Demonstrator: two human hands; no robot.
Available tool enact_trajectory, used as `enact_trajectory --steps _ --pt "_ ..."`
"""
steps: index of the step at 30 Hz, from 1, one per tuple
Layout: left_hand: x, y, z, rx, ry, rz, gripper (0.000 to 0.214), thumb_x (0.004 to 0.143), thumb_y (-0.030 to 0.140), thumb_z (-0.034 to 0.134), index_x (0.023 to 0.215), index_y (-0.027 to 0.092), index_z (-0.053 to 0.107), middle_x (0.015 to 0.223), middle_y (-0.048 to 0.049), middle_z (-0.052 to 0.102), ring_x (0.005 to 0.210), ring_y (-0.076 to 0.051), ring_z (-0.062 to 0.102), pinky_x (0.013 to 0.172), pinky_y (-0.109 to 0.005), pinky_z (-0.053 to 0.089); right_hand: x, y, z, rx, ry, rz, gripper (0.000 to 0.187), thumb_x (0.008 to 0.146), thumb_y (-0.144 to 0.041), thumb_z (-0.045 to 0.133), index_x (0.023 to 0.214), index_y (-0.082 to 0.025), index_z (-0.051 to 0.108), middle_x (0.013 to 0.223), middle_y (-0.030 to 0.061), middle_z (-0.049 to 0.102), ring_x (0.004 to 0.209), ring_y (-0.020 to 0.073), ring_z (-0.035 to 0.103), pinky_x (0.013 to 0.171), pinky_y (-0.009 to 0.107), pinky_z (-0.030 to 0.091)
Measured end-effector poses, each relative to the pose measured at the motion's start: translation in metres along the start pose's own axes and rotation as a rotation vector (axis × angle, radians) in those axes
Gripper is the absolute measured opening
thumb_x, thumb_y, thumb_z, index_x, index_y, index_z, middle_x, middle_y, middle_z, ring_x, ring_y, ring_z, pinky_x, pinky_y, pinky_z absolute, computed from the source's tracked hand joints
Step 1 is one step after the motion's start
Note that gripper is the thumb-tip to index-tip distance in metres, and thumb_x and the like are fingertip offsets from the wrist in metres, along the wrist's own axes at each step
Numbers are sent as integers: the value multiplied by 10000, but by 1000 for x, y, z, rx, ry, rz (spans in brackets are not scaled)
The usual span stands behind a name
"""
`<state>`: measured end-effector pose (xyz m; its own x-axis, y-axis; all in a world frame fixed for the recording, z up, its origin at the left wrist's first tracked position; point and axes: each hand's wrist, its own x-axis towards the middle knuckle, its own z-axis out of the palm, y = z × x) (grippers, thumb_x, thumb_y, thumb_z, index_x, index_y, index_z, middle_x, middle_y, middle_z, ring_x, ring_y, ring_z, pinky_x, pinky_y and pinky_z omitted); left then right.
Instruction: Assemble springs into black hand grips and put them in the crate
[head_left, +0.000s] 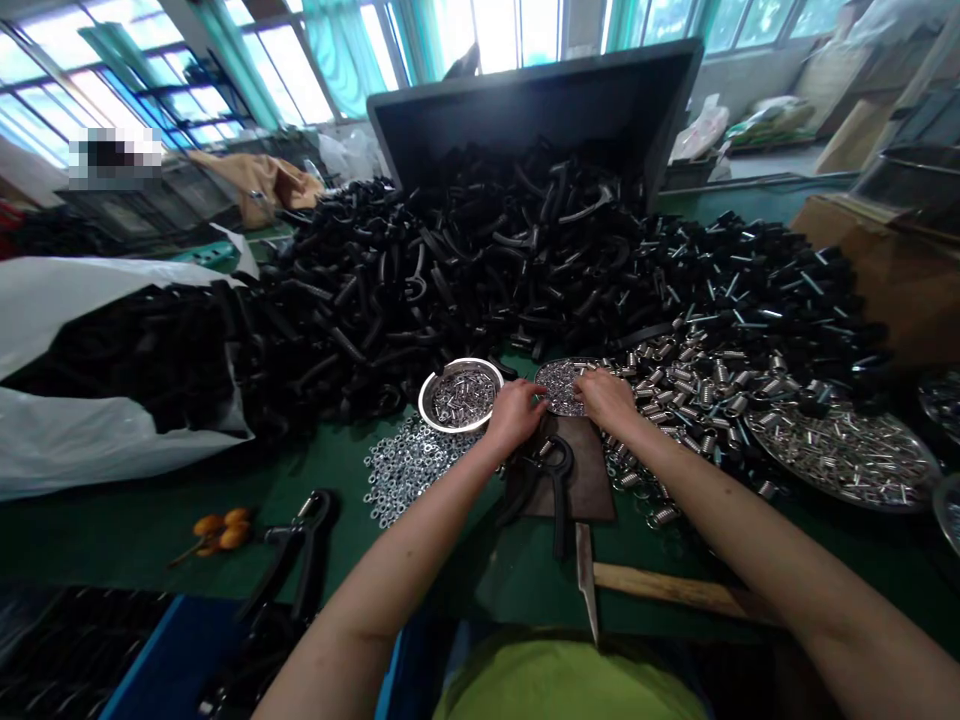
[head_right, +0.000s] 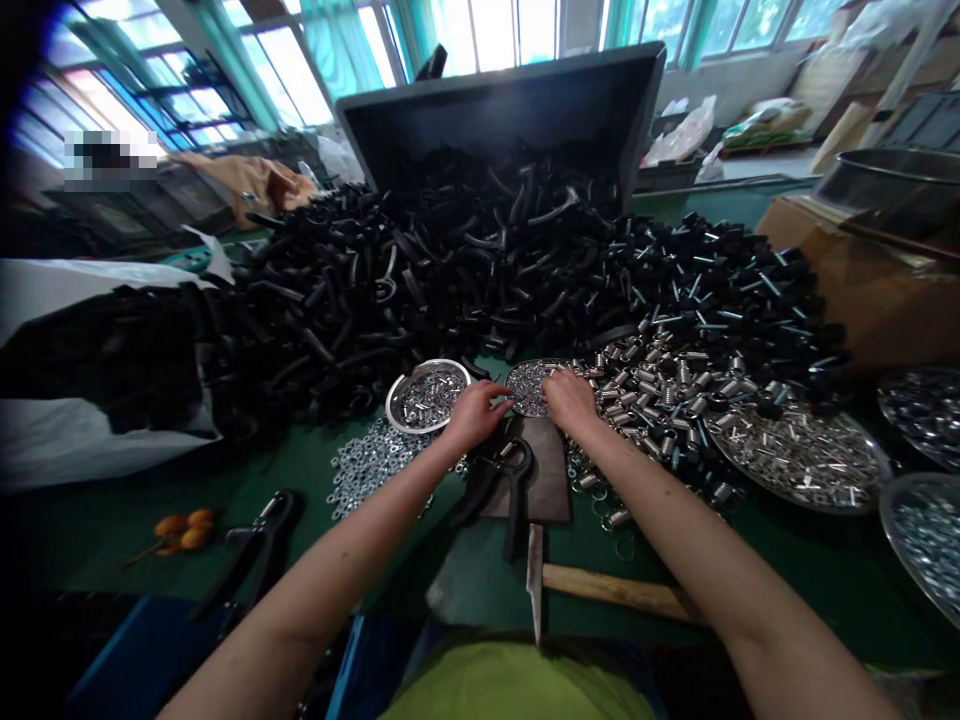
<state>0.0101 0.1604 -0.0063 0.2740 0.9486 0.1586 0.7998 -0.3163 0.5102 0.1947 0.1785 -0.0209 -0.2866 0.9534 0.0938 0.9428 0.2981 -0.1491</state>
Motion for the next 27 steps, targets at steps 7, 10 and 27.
enact_trajectory --steps 7,10,27 --pt "45 2 38 17 -75 -2 64 738 194 652 774 152 684 895 -94 624 952 -236 550 866 -334 420 -4 7 -3 115 32 116 184 875 -271 490 901 -161 635 918 116 669 922 234 581 750 318 406" --pt "48 1 41 -29 -73 -37 62 762 178 614 767 155 671 902 -90 630 911 -216 572 842 -318 427 -8 8 -8 230 47 133 175 869 -249 479 918 -168 626 894 99 679 875 222 610 747 319 418" --pt "-66 -16 -16 -1007 -174 -394 287 653 356 731 781 129 612 611 4 608 519 -85 534 469 -182 410 -46 -37 -7 598 -67 -142 50 764 -192 621 749 -195 668 801 11 638 760 148 581 711 263 418"
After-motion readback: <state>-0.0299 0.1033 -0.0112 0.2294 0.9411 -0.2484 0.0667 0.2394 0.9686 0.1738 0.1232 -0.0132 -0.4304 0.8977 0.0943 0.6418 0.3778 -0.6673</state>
